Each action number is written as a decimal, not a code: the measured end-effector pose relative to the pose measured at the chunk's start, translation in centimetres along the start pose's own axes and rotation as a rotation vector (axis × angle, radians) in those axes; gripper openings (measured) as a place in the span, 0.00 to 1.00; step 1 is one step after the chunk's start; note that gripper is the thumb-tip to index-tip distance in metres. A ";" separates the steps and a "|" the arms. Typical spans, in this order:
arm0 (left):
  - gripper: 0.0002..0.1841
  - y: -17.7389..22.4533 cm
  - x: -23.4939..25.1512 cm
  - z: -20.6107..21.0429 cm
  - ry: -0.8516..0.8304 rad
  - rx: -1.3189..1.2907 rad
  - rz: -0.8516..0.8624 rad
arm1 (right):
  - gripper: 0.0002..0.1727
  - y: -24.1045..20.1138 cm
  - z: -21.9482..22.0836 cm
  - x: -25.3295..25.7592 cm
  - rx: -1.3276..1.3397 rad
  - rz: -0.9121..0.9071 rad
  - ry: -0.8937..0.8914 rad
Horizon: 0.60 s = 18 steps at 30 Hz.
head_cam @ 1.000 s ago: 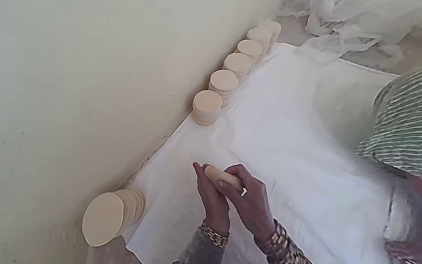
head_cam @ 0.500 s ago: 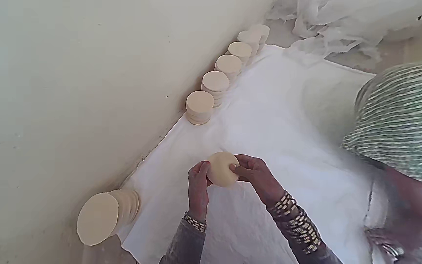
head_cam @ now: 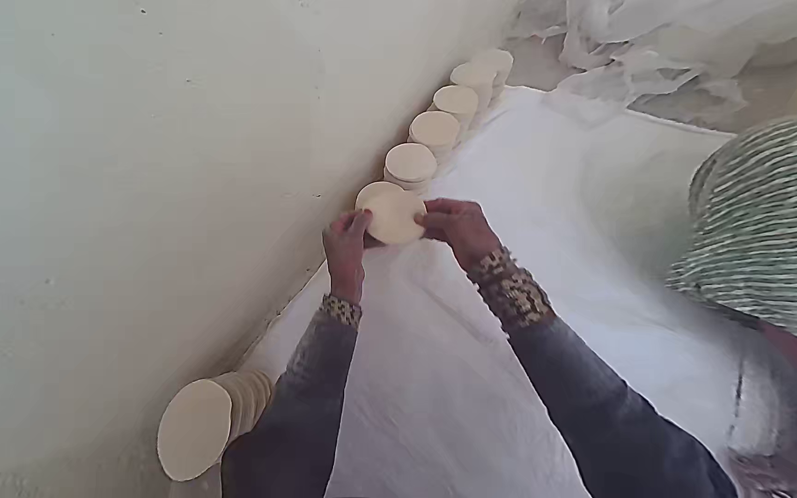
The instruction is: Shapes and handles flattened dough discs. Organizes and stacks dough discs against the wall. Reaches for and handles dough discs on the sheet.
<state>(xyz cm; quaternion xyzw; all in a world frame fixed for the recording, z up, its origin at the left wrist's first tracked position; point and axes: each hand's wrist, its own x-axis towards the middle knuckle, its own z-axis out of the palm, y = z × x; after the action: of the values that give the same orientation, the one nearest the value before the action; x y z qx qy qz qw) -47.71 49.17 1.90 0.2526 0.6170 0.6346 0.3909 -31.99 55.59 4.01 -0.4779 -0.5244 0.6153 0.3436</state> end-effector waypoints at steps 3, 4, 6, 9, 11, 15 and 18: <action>0.12 -0.2 4.4 1.0 0.059 0.039 -0.009 | 0.11 -0.5 0.9 4.7 0.008 -0.002 0.032; 0.12 -0.5 5.5 1.2 0.069 0.076 -0.030 | 0.12 -0.2 1.2 6.0 -0.004 0.013 0.045; 0.12 -1.6 7.1 1.1 0.081 0.165 -0.053 | 0.13 0.9 1.6 8.2 -0.050 0.033 0.070; 0.12 -2.4 7.9 0.8 0.081 0.248 -0.004 | 0.13 2.1 1.9 9.8 -0.170 0.011 0.102; 0.11 -2.6 7.9 0.7 0.056 0.252 0.027 | 0.13 2.1 1.8 10.1 -0.264 -0.014 0.124; 0.12 -2.8 7.9 0.6 0.063 0.274 0.043 | 0.12 1.8 1.9 10.1 -0.466 -0.061 0.137; 0.12 -2.9 7.8 0.5 0.080 0.296 0.041 | 0.12 1.9 1.9 10.1 -0.511 -0.048 0.161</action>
<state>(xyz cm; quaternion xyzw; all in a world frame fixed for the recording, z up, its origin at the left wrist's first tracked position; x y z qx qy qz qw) -51.19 55.55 -2.14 0.2945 0.7137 0.5539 0.3114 -36.79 63.92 -0.13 -0.5839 -0.6449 0.4148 0.2668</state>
